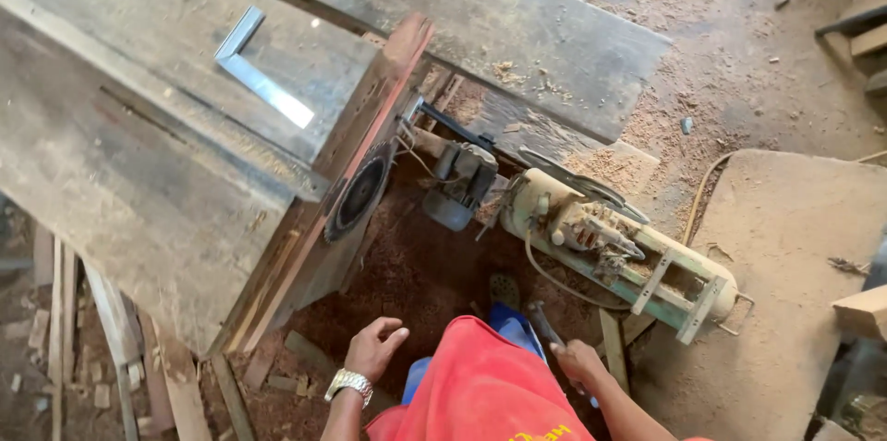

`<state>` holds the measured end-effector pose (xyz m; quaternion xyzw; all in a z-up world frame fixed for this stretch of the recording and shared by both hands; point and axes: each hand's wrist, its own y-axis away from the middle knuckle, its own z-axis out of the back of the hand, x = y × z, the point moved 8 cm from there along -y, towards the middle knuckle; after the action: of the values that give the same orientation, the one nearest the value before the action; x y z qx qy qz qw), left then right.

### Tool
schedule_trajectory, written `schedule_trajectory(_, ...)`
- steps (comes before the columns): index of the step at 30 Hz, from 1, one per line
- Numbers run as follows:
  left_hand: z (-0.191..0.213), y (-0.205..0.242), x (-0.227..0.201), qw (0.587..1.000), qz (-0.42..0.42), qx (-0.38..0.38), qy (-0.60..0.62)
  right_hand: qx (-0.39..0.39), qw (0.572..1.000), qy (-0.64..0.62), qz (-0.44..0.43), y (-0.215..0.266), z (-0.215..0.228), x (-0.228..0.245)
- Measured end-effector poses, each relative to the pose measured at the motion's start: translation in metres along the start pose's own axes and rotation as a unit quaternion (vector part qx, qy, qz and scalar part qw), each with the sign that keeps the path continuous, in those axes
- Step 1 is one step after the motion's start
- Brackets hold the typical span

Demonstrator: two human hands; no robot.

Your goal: Performing woodworking tasks including measuring and assembling furniture parts in a workshop.

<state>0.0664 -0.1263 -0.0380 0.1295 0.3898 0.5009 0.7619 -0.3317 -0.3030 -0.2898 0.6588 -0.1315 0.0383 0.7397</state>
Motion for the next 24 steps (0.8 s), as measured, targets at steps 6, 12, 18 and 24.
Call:
schedule_trajectory(6, 0.005, -0.038, -0.034, 0.999, -0.028, 0.029, -0.025, -0.035, 0.999, 0.022, -0.019, -0.026, 0.001, -0.048)
schedule_trajectory(12, 0.072, -0.097, -0.082, 0.991, -0.072, -0.062, 0.094, -0.022, 0.998, -0.011, -0.055, -0.022, 0.006, -0.026)
schedule_trajectory(18, 0.157, -0.206, -0.164, 0.970, -0.195, -0.138, 0.032, -0.075, 0.987, -0.082, -0.118, -0.023, -0.001, 0.042)
schedule_trajectory(24, 0.203, -0.338, -0.234, 0.922, -0.334, -0.196, -0.026, -0.188, 0.978, -0.084, -0.039, -0.041, -0.004, 0.122)
